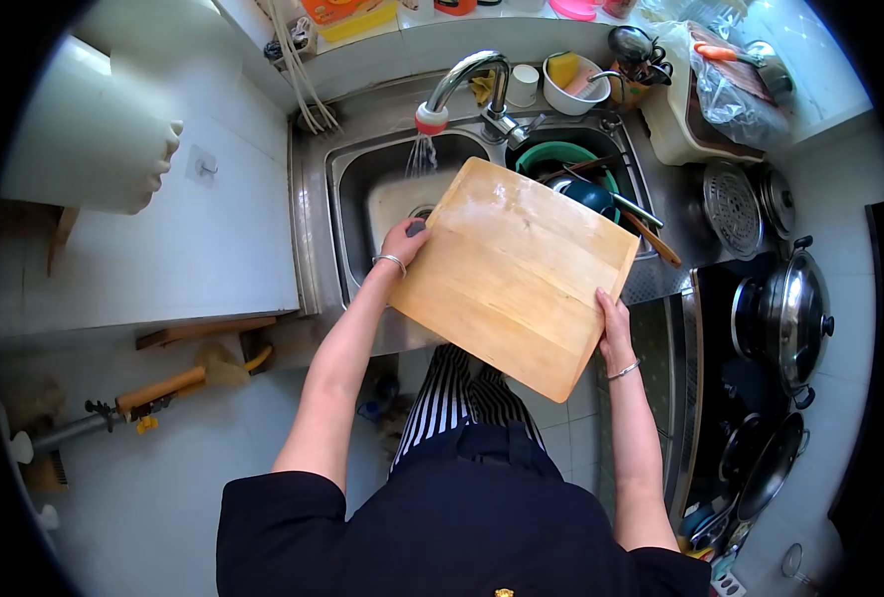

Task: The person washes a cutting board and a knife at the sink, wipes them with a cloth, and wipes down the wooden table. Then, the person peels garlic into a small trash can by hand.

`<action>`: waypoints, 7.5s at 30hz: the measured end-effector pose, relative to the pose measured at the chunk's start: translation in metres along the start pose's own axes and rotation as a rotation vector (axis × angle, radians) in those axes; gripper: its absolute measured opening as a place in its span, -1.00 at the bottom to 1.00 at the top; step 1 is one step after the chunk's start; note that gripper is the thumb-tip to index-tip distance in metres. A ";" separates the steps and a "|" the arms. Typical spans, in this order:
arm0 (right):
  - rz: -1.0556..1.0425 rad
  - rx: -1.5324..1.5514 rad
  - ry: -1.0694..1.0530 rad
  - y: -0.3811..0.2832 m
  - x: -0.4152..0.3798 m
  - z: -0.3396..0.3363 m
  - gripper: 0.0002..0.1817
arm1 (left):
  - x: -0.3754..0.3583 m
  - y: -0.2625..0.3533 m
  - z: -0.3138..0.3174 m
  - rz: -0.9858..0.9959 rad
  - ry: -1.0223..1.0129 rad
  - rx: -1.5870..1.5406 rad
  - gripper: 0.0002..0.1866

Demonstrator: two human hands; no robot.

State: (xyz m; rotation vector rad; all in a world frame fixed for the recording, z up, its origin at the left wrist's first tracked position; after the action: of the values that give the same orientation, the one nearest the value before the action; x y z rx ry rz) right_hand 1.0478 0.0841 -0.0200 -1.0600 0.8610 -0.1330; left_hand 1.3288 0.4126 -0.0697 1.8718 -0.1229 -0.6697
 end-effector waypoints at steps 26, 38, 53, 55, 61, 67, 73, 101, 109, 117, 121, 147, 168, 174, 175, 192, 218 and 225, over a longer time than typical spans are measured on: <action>-0.638 -0.760 -0.449 -0.066 0.088 0.270 -0.67 | 0.060 0.005 -0.060 0.100 0.455 -0.272 -0.66; -0.600 -0.747 0.191 -0.127 0.227 0.230 -0.60 | 0.063 -0.027 -0.034 -0.101 0.237 -0.442 -0.74; -0.978 -0.762 0.312 -0.129 0.189 0.223 -0.80 | 0.052 -0.013 0.006 -0.113 0.114 -0.876 -0.70; -0.911 -0.714 -0.029 -0.102 0.134 0.258 -0.83 | 0.044 -0.008 -0.009 -0.052 0.264 -0.955 -0.67; -0.689 -0.747 -0.715 0.012 0.075 0.362 -0.61 | 0.016 0.042 -0.043 0.060 0.186 -1.239 -0.54; -0.102 -0.534 -0.748 -0.006 0.090 0.386 -0.76 | 0.022 0.021 -0.103 -0.017 0.407 -0.061 -0.40; 0.215 -0.064 -0.839 -0.014 0.087 0.409 -0.88 | 0.031 0.046 -0.073 -0.096 -0.119 -0.845 -0.34; -1.840 -1.151 -1.462 -0.081 -0.009 0.433 -0.47 | -0.049 0.080 -0.053 -0.326 -0.930 -1.327 -0.64; -1.690 -1.097 -1.428 -0.069 0.008 0.447 -0.64 | -0.065 0.103 -0.054 -0.139 -0.890 -1.023 -0.63; -1.449 -1.486 -1.514 -0.032 0.030 0.440 -0.83 | -0.024 0.061 -0.053 -0.195 -0.321 -0.099 -0.76; -0.997 -1.596 -1.028 0.006 0.066 0.425 -0.82 | 0.000 0.054 -0.072 0.237 0.147 0.830 -0.86; -2.008 -1.055 -1.213 -0.101 -0.041 0.446 -0.68 | -0.078 0.121 -0.073 -0.130 -0.724 -1.167 -0.88; -0.317 -1.458 -0.727 0.062 0.057 0.383 -0.81 | -0.022 0.046 -0.052 0.477 0.070 0.974 -0.59; -0.225 -1.098 -0.691 0.032 0.037 0.344 -0.71 | -0.039 0.078 -0.035 0.662 0.262 0.891 -0.61; -0.322 -0.997 -0.646 0.026 0.036 0.338 -0.65 | -0.040 0.085 -0.033 0.647 0.259 0.861 -0.53; -0.830 -1.599 0.377 -0.104 0.044 0.059 -0.41 | -0.008 0.003 0.016 0.063 -0.202 0.060 -0.46; -0.840 -1.126 0.557 -0.085 0.098 0.109 -0.77 | -0.005 -0.049 0.017 -0.092 -0.281 -0.519 -0.54; -1.019 -1.047 0.053 -0.015 0.109 0.299 -0.80 | -0.010 -0.033 0.019 -0.092 -0.277 -0.549 -0.55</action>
State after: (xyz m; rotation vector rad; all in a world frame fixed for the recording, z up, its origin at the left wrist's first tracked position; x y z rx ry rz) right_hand 1.3281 0.2353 -0.0067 -2.4316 0.3079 -0.6033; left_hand 1.3032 0.4140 -0.1003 1.2597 -0.0261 -0.9199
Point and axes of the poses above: each hand's wrist, its own x-axis towards the middle knuckle, its own z-axis out of the palm, y = z × x, the point moved 6 cm from there along x, towards the middle knuckle, and after that the axes turned 4 degrees about -y, right-handed, at the moved point
